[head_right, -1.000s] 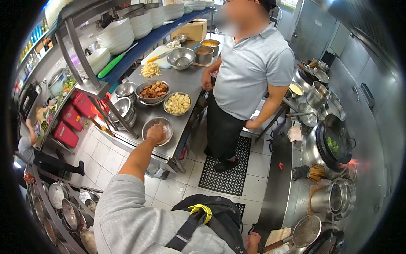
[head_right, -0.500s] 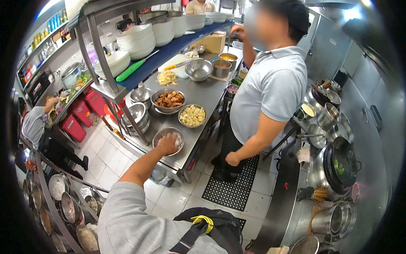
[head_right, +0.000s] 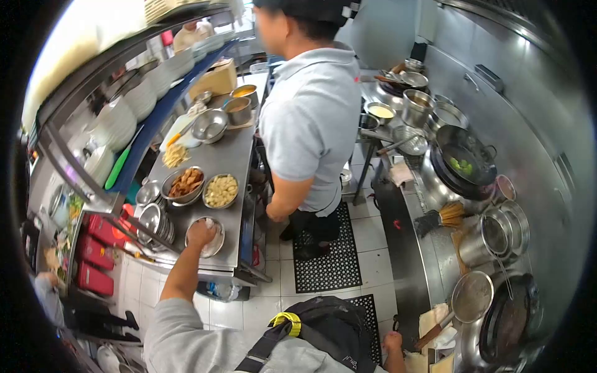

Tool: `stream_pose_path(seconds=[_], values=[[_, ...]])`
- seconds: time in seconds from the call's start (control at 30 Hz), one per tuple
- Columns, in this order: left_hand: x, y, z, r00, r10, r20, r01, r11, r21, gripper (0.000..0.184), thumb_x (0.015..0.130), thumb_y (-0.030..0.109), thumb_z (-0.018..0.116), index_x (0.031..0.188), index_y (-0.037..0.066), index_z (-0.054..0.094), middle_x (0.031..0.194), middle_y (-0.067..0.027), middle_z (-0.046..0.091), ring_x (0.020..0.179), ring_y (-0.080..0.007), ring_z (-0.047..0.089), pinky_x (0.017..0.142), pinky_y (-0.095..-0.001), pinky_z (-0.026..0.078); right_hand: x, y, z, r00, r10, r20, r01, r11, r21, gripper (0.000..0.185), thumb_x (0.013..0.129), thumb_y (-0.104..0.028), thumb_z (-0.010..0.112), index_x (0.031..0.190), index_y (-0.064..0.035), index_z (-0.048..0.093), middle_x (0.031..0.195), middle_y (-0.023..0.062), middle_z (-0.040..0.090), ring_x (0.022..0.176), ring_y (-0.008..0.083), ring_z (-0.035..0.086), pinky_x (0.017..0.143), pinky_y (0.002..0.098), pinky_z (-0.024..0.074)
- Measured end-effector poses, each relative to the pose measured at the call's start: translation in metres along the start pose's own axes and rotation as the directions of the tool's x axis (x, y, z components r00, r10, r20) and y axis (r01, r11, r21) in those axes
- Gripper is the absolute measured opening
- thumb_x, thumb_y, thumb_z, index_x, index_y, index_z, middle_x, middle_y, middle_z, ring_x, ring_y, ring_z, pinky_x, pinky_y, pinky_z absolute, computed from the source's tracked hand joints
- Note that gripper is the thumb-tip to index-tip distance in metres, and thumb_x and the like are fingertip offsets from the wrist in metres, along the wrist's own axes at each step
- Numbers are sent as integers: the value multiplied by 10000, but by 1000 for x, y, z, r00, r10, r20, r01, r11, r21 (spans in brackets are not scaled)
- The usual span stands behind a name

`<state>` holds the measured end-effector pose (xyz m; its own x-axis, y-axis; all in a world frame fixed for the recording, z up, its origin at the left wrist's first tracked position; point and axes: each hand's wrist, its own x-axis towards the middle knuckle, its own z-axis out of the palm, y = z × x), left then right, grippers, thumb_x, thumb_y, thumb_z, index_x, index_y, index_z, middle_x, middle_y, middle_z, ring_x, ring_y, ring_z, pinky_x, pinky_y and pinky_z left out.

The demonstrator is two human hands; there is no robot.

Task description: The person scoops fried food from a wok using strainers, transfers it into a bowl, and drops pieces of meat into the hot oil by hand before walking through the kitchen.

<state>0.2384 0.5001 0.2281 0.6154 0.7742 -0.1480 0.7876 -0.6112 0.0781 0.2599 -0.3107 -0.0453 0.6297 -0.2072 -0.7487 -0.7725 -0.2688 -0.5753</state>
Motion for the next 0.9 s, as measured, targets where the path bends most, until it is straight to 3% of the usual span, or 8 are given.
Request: stream_pose_path(seconds=[0.17,0.23,0.3,0.57,0.63,0.7,0.83,0.9], values=[[-35,20,-30,986,51,161,-86,972,220,659,783,453,640,1268,42,466,1219,-249,540,1133,-386,556,943,-468,460,7,33,-17,996,46,82,-24,967,-254,102,829,-114,514,733,-81,508,562,101,493,430,272,505,373,401,375],[-28,-3,35,993,101,58,-108,985,131,635,793,384,644,1290,55,425,1209,-248,538,1111,-396,565,943,-459,461,-10,17,-20,952,-181,249,286,818,-499,127,814,-46,513,700,-4,549,558,133,547,424,256,548,376,396,422],[-29,2,44,996,86,-23,-84,995,59,508,812,269,608,1231,35,443,1216,-257,526,1104,-406,566,913,-443,483,-21,5,-22,884,-309,351,459,718,-524,122,801,-13,523,691,19,565,552,141,564,416,248,558,370,388,436],[-27,-6,24,999,-36,2,36,999,30,411,800,302,599,1092,19,538,1018,-214,660,968,-334,652,855,-428,516,23,-9,-6,743,-580,333,628,777,-48,88,785,-29,565,734,-91,530,529,73,483,378,235,476,332,339,372],[-31,-7,10,1000,-21,2,21,998,59,476,793,373,612,1101,17,541,1040,-202,658,972,-326,652,847,-428,521,18,-19,4,858,-456,234,478,877,-45,96,799,-40,557,734,-103,522,528,65,473,376,228,466,334,331,370],[-26,-14,11,997,-31,-69,36,997,75,505,783,405,632,1104,23,553,1032,-191,662,961,-318,657,850,-422,522,-2,-45,12,991,-123,44,125,991,-49,98,810,-53,555,739,-107,517,529,63,471,378,227,468,336,329,374],[-54,2,-44,989,-79,122,67,992,103,678,747,486,682,1231,45,507,1104,-187,627,1019,-316,634,864,-421,516,-19,-45,2,992,-95,87,104,988,-114,119,821,-61,547,716,-106,513,526,60,474,381,214,472,336,326,377],[-58,-3,-3,998,-21,-52,26,995,95,618,803,440,628,1260,46,493,1150,-217,597,1042,-334,624,851,-425,523,-19,-34,0,993,-77,90,88,988,-126,119,822,-56,535,709,-93,518,527,62,480,388,215,484,338,328,383]])
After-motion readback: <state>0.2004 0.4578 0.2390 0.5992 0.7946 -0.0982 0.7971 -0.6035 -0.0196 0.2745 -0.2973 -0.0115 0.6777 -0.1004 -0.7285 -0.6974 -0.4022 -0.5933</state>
